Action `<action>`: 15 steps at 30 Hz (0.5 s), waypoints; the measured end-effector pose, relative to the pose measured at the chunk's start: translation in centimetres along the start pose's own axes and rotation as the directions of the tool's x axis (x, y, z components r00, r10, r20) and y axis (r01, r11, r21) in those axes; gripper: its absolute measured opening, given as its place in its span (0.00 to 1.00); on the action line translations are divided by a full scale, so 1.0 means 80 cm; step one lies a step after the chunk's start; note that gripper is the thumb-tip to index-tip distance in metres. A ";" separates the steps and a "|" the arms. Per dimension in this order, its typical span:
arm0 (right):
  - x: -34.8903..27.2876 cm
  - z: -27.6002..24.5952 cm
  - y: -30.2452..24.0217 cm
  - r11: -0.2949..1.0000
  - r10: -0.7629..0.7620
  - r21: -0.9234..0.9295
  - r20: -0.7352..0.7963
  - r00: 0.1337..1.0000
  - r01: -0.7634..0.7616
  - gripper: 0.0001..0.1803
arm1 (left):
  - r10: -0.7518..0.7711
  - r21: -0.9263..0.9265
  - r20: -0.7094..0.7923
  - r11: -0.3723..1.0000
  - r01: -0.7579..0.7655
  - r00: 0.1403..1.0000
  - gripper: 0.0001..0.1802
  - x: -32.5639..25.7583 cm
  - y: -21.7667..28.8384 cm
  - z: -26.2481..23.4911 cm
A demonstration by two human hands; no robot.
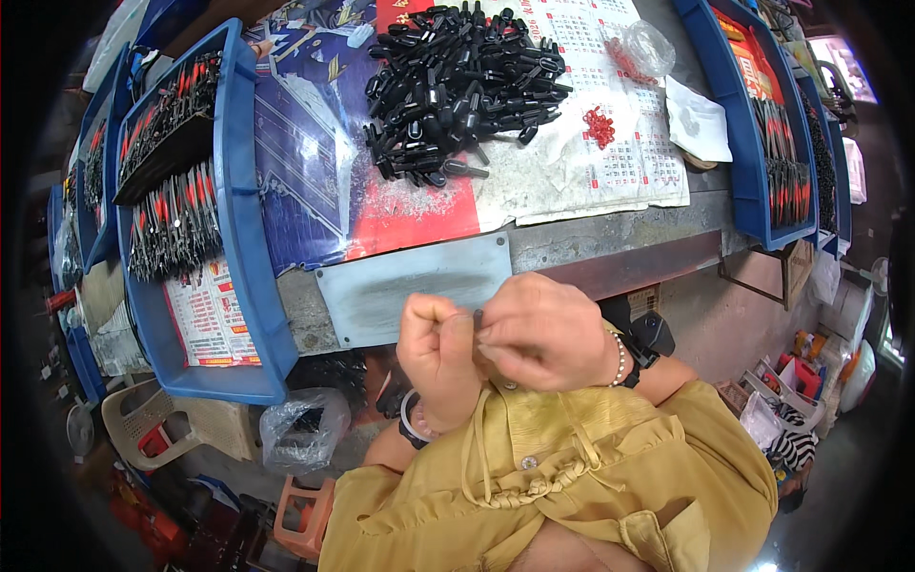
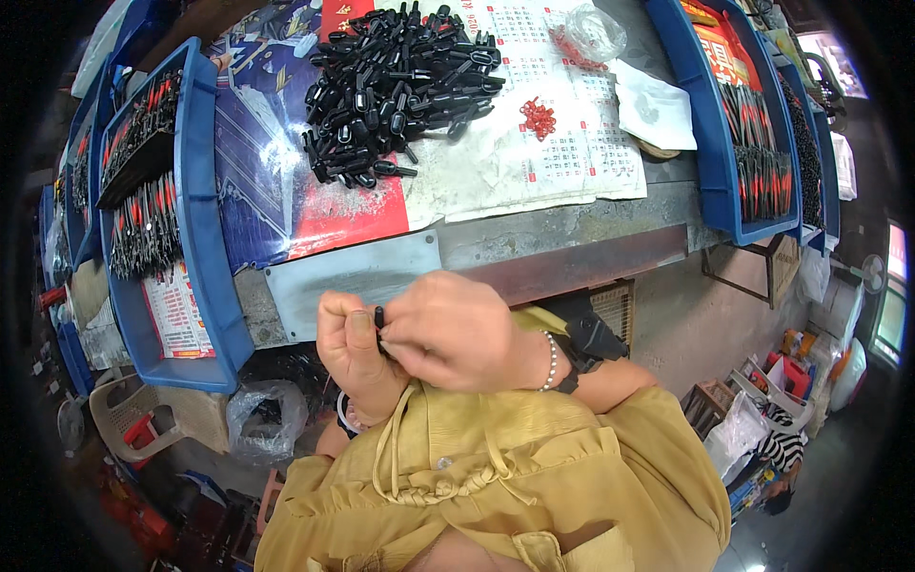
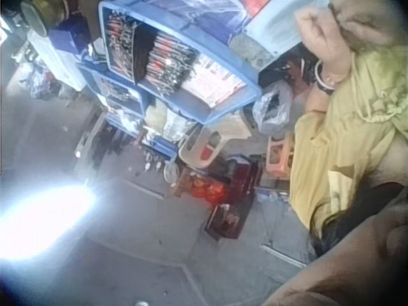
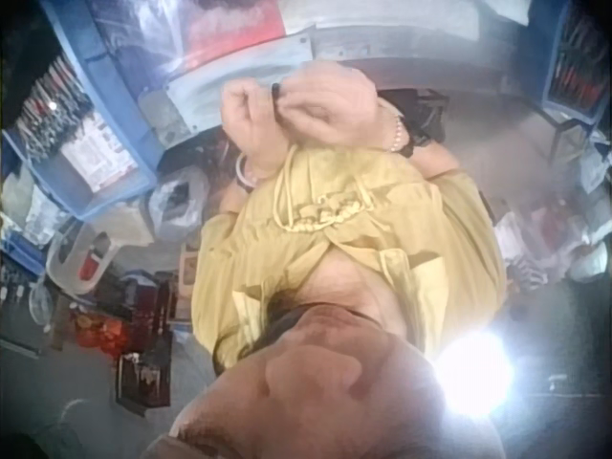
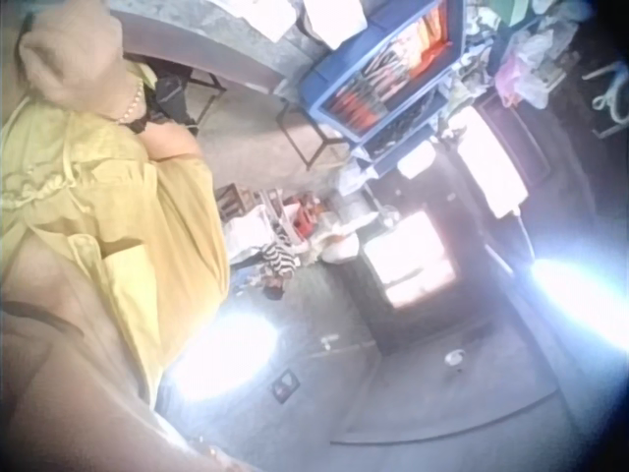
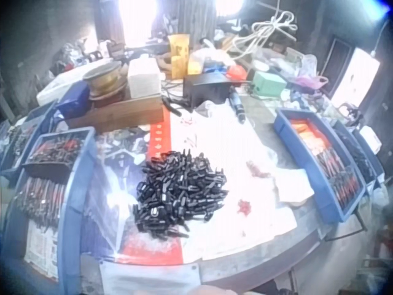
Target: The person repeatedly picks up small black plastic clips and red pins from a table, inserts the pins into the clips, and places the assembled units back on the table. The person handles the items one at a time, using both hands to align and press the components together.
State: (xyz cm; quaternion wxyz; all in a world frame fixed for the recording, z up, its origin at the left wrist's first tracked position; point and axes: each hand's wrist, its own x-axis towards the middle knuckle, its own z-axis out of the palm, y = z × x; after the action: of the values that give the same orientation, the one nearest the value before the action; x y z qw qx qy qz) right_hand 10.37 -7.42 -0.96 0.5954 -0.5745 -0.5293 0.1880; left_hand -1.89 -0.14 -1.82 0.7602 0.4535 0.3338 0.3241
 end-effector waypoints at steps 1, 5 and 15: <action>0.001 0.001 -0.001 0.996 0.076 0.045 -0.028 0.997 -0.075 0.07 | -0.042 -0.053 0.005 0.998 0.043 0.999 0.06 0.001 0.001 0.000; 0.003 0.005 -0.003 0.692 0.525 0.589 -0.014 0.851 -0.418 0.08 | -0.166 -0.102 0.120 0.979 0.179 0.979 0.05 0.005 0.005 0.000; 0.008 -0.017 0.009 0.400 0.725 0.698 0.156 0.671 -0.594 0.04 | -0.266 -0.142 0.392 0.928 0.344 0.881 0.26 0.007 0.014 -0.004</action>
State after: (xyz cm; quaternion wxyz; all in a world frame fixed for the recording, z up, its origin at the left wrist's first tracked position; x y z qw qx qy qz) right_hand 12.00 -7.34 -1.02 0.6839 -0.4788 -0.0901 0.5430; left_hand -2.04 0.93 -1.04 0.8936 0.3654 0.2183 0.1427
